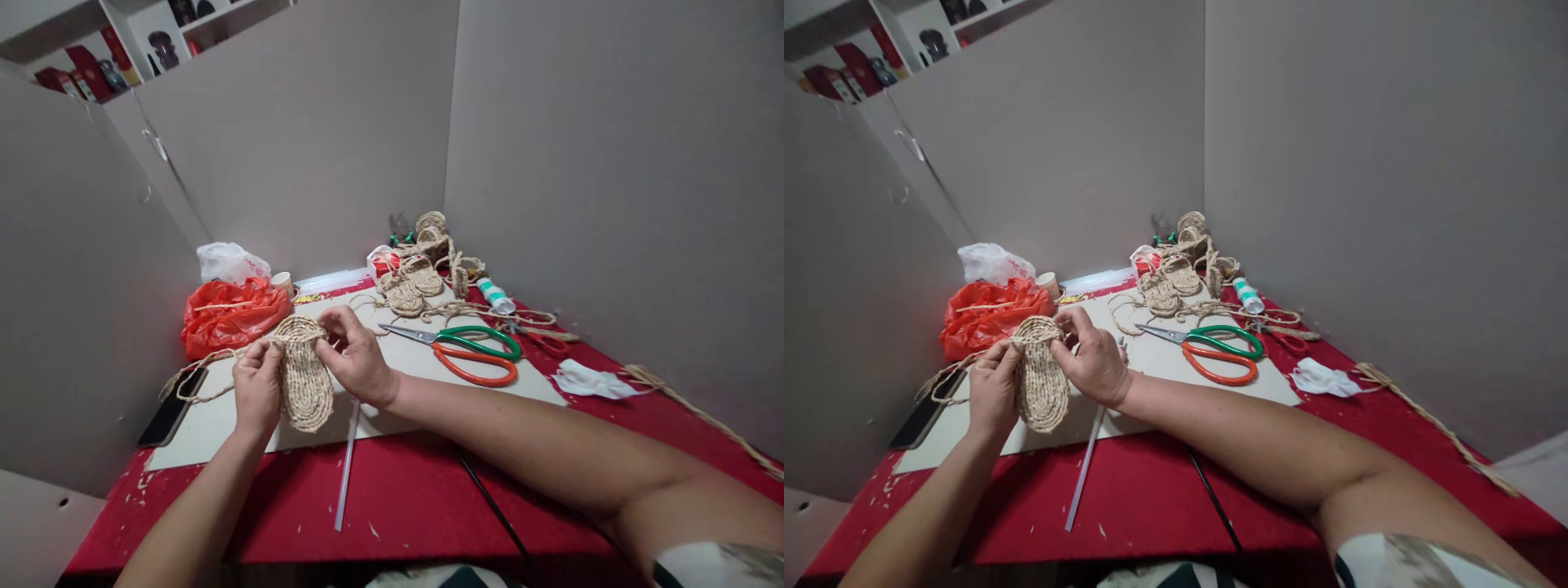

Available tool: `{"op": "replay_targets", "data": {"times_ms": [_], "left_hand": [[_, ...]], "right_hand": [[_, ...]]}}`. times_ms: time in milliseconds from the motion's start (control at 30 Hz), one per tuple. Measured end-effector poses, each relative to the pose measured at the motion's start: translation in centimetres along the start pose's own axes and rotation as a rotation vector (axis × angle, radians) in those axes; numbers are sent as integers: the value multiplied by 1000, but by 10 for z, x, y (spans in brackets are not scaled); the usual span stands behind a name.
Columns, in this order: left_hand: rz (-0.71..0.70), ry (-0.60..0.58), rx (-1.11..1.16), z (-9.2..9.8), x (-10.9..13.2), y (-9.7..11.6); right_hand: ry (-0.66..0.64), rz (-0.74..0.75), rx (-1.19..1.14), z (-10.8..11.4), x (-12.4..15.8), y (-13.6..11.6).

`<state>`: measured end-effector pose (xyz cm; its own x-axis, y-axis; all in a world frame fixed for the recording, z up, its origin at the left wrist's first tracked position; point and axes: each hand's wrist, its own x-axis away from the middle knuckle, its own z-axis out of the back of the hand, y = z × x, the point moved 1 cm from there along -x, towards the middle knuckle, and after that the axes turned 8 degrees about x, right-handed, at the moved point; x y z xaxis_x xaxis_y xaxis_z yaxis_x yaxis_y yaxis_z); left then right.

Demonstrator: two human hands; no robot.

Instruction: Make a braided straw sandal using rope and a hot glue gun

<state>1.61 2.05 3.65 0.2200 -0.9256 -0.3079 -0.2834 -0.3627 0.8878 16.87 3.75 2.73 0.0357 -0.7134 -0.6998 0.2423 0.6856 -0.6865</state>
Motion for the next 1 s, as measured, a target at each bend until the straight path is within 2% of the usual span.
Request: {"op": "replay_targets", "data": {"times_ms": [233, 367, 500, 733, 800, 900, 1000], "left_hand": [[-14, 41, 35, 12, 5, -2], [-34, 80, 39, 16, 5, -3], [-26, 103, 53, 17, 5, -11], [-16, 109, 43, 19, 6, -11], [-39, 110, 41, 20, 7, -9], [-65, 116, 38, 20, 10, -8], [-40, 101, 49, 19, 11, -10]], "right_hand": [[-101, -107, -38, -7, 7, -3], [-153, -87, -77, -12, 10, -6], [-150, -94, -82, -15, 13, -6], [-225, -244, -89, -9, 7, -13], [-273, -292, -149, -7, 4, -17], [-409, -331, -271, -8, 3, -19], [-491, -455, -363, -13, 3, -13]]}}
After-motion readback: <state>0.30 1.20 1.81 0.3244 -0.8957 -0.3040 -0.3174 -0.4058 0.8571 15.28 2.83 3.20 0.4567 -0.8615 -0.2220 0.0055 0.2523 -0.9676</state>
